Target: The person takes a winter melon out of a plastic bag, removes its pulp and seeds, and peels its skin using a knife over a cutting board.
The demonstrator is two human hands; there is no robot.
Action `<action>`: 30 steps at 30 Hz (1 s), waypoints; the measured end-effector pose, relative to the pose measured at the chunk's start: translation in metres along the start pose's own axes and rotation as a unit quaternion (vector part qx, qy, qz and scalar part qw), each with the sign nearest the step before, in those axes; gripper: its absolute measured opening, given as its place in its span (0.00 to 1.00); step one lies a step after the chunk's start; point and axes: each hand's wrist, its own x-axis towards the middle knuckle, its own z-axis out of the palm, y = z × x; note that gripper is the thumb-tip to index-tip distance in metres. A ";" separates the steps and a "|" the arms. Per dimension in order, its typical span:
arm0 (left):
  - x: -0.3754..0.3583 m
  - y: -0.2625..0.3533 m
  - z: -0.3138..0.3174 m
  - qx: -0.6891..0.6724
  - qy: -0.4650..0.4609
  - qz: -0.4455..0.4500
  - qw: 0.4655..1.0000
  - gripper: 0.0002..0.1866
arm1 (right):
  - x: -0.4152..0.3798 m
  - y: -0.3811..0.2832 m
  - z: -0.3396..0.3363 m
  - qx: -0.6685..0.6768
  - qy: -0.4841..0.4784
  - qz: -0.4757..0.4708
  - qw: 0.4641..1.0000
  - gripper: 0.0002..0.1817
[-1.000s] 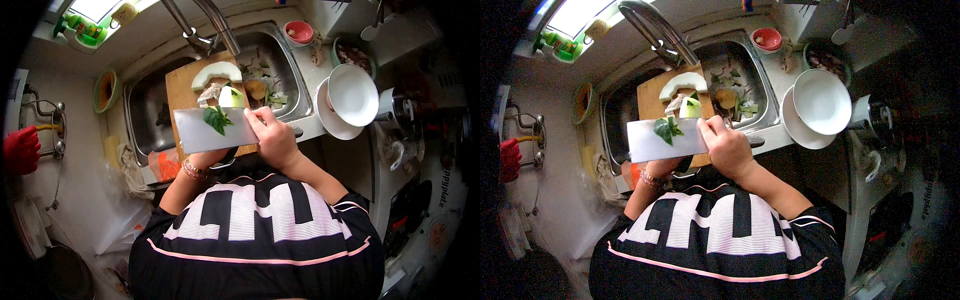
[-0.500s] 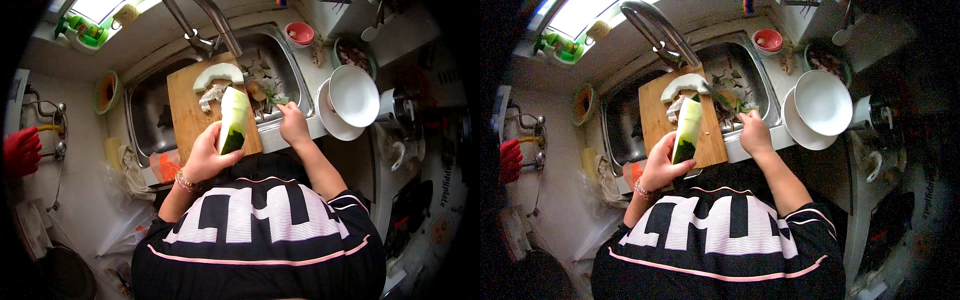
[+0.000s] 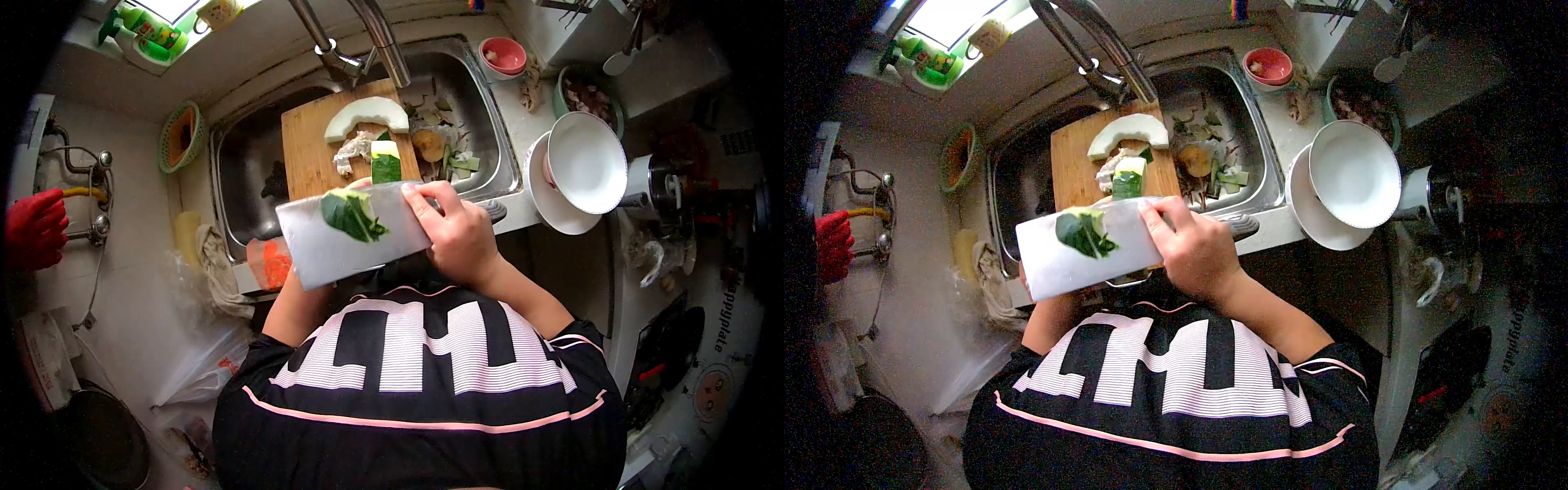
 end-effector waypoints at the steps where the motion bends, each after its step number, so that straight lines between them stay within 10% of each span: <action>1: 0.009 0.001 -0.005 -0.042 -0.068 -0.032 0.996 0.28 | 0.000 -0.001 -0.001 0.001 -0.002 -0.013 1.000 0.20; 9: 0.010 -0.003 0.023 0.251 0.062 0.004 0.966 0.29 | 0.002 -0.002 0.000 -0.008 -0.004 -0.042 0.999 0.18; 15: -0.001 -0.010 -0.012 0.130 -0.013 0.116 0.985 0.25 | 0.002 0.012 0.006 -0.032 0.006 0.009 0.999 0.16; 21: 0.001 -0.007 0.006 0.532 0.050 0.185 0.825 0.27 | -0.006 0.029 0.019 -0.065 0.025 0.041 0.997 0.15; 24: -0.003 0.006 0.046 0.354 0.003 0.039 0.934 0.34 | -0.010 0.055 0.027 -0.127 -0.035 0.165 0.977 0.14; 26: -0.013 0.006 0.065 0.394 -0.004 0.075 0.916 0.35 | -0.020 0.084 0.029 -0.055 -0.028 0.255 0.965 0.14; 30: 0.004 0.006 0.055 0.316 0.065 0.035 0.946 0.28 | -0.011 0.045 0.019 -0.011 0.029 0.171 0.985 0.18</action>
